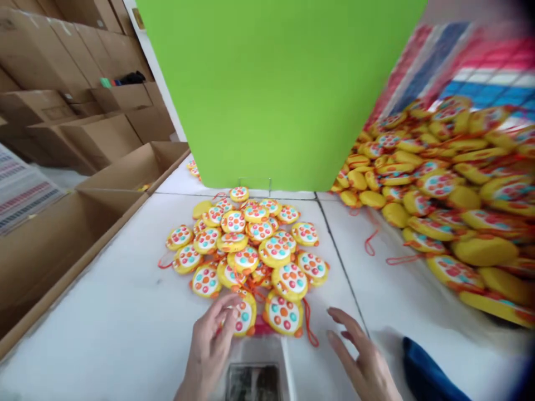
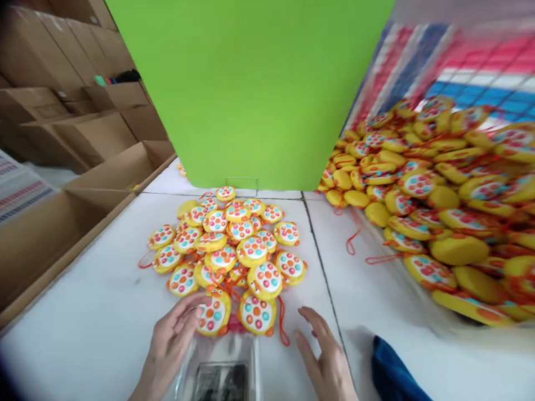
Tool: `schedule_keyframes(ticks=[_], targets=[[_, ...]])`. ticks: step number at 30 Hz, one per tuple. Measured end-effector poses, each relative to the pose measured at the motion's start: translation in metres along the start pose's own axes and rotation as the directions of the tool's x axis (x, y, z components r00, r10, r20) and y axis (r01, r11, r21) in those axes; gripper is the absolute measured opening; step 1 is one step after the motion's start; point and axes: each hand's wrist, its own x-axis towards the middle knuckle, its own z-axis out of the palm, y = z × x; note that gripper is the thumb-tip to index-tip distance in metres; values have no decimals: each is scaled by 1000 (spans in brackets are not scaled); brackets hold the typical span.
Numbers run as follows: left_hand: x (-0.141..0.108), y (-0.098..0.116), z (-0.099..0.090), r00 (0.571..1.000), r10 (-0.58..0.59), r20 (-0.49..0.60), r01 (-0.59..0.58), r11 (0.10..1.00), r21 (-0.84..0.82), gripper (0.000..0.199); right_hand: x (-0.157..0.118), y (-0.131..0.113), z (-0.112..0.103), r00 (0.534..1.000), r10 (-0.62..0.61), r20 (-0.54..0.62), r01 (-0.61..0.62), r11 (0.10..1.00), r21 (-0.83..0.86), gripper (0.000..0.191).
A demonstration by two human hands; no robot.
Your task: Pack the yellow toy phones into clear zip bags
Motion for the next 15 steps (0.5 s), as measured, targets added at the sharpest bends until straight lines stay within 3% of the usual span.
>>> schedule_keyframes(ticks=[3,6,10,15], targets=[[-30,-35,-19,963,264,53,-266,907,327,33,-44,-4,29,986,-159,44,161,986,-49,43],[-61,-75,-24,894,421,155,-433,717,546,51,-78,-10,55,990,-134,-36,132,989,-62,44],[-87,-105,-16,898,409,162,-400,607,687,65,-97,-22,76,989,-123,-87,117,991,-68,48],[-91,-108,-4,909,381,171,-383,596,706,66,-104,-32,90,939,-339,59,344,929,-139,56]])
